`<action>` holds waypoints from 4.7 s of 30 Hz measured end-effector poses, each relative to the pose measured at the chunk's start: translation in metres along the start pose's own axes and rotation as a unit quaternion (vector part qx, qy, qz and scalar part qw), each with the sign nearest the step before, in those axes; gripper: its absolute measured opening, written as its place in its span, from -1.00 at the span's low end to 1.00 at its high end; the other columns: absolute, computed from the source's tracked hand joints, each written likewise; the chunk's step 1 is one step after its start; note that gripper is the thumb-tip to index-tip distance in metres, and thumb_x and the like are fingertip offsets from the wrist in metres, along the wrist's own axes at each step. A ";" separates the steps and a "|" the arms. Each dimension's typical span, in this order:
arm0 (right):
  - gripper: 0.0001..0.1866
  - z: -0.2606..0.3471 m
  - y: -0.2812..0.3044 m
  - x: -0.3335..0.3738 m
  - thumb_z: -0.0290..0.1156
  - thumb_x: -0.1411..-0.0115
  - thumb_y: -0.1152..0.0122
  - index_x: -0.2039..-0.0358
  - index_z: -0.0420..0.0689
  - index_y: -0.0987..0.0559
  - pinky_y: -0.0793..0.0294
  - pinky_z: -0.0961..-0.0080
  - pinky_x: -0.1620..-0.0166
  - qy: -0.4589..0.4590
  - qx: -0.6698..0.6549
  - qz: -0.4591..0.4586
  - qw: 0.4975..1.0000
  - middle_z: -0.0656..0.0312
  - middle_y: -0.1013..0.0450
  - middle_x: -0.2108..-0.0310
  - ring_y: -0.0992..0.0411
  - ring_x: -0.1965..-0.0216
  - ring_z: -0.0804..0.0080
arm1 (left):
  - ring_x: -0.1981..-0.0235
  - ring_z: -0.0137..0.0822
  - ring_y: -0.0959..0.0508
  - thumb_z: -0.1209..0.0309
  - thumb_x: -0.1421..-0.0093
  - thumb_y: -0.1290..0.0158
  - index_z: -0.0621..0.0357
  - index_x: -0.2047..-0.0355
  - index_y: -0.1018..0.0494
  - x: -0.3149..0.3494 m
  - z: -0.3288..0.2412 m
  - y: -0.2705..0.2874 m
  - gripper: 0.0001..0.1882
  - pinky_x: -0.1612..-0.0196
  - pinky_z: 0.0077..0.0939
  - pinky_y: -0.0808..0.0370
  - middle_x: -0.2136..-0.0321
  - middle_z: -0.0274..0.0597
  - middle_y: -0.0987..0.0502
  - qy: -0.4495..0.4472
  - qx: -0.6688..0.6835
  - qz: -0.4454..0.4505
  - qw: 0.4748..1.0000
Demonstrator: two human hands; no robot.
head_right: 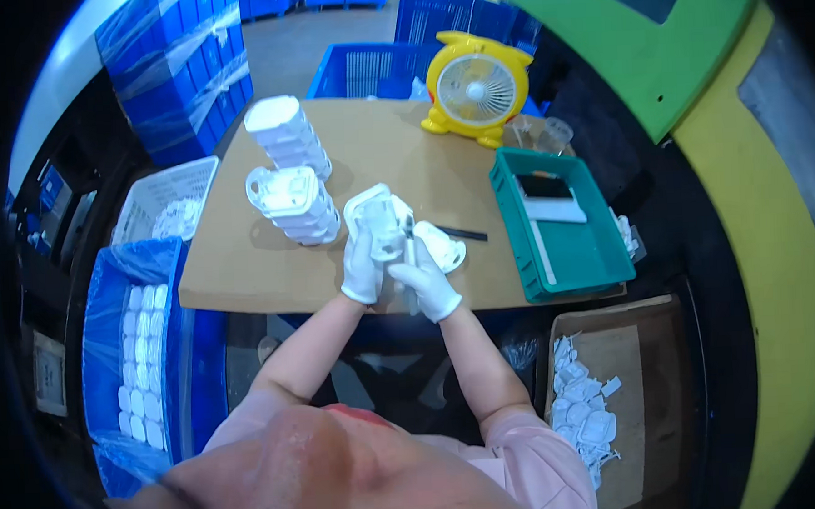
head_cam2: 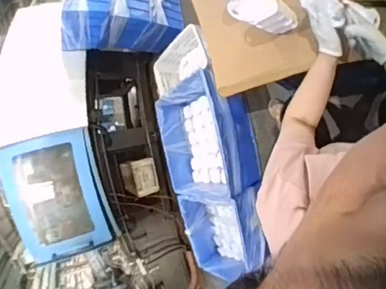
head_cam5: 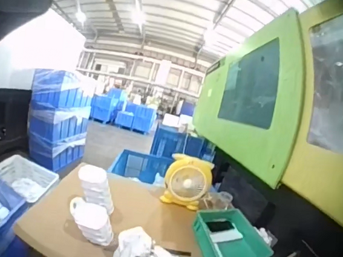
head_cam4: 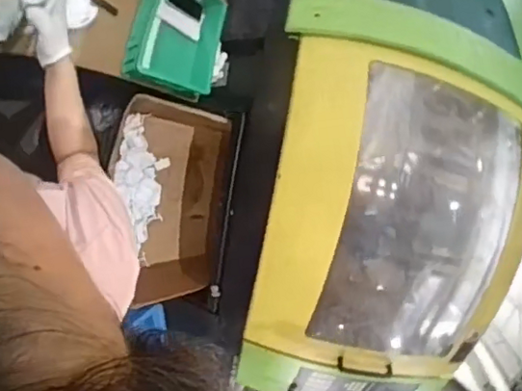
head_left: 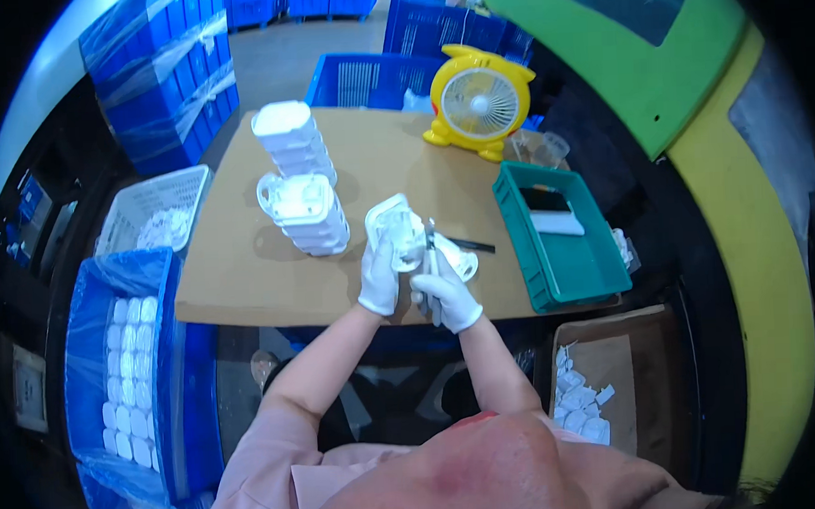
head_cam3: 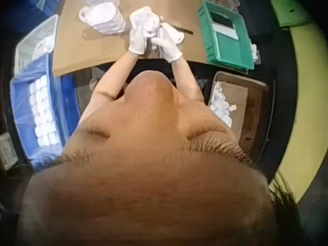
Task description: Inspecting, marking with a pen, and sorting small white plastic components at a workstation.
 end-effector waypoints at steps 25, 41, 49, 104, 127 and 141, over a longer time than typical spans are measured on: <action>-0.35 0.039 0.003 0.025 -0.48 0.05 -0.27 -0.14 -0.17 -0.42 -0.46 0.38 0.14 0.062 0.531 0.019 0.845 0.03 -0.46 0.27 -0.47 0.30 0.13 | -0.05 -0.42 -0.39 -0.03 -0.19 -0.07 0.23 -0.21 -0.23 -0.005 -0.032 -0.015 -0.26 -0.13 -0.46 -0.31 -0.13 -0.10 -0.37 -0.005 -0.045 0.109 0.993; -0.38 0.027 -0.006 0.019 -0.50 0.04 -0.28 -0.12 -0.18 -0.43 -0.48 0.42 0.17 0.053 0.547 0.052 0.834 0.05 -0.46 0.26 -0.47 0.33 0.21 | 0.02 -0.34 -0.47 0.38 -0.14 -0.07 0.25 0.01 -0.46 -0.003 -0.021 -0.014 -0.61 -0.15 -0.40 -0.30 0.11 -0.20 -0.51 0.019 -0.016 0.120 0.992; -0.44 0.027 -0.009 0.021 -0.51 0.04 -0.28 -0.05 -0.24 -0.46 -0.48 0.35 0.16 0.044 0.542 0.067 0.837 -0.02 -0.46 0.30 -0.49 0.29 0.08 | 0.01 -0.34 -0.48 0.46 -0.07 -0.09 0.28 0.06 -0.48 0.003 -0.025 -0.014 -0.62 -0.14 -0.43 -0.32 0.09 -0.19 -0.50 0.016 -0.069 0.143 0.987; -0.62 0.014 -0.006 0.015 -0.54 -0.01 -0.13 0.09 -0.18 -0.54 -0.47 0.25 0.26 0.002 0.563 0.082 0.822 -0.12 -0.47 0.44 -0.47 0.34 -0.12 | 0.15 -0.45 -0.42 0.31 -0.10 0.01 0.25 0.10 -0.47 0.002 -0.026 -0.013 -0.61 0.08 -0.55 -0.31 0.18 -0.27 -0.48 -0.006 -0.186 0.109 0.976; -0.58 0.045 0.080 0.017 -0.40 -0.07 -0.21 0.04 -0.20 -0.44 -0.47 0.27 0.10 0.061 0.627 -0.271 0.728 -0.02 -0.47 0.21 -0.50 0.20 0.04 | 0.06 -0.37 -0.52 0.05 -0.40 0.28 0.23 -0.18 -0.28 -0.008 -0.022 0.014 -0.44 -0.02 -0.43 -0.43 0.03 -0.19 -0.48 -0.024 -0.030 -0.063 0.997; -0.67 0.027 0.109 0.021 -0.65 -0.09 -0.12 0.11 -0.26 -0.33 -0.47 0.58 0.41 0.126 0.040 -0.333 0.934 0.19 -0.38 0.30 -0.43 0.41 0.49 | -0.05 -0.30 -0.44 0.36 -0.28 0.02 0.35 -0.22 -0.08 -0.011 -0.030 0.011 -0.42 -0.11 -0.41 -0.37 -0.01 -0.08 -0.41 -0.112 -0.296 -0.061 0.947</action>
Point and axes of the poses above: each hand's wrist, its own x-axis away from the middle knuckle, its own y-axis out of the back of the hand, z = x × y, the point moved 9 cm from there along -x, towards the middle knuckle
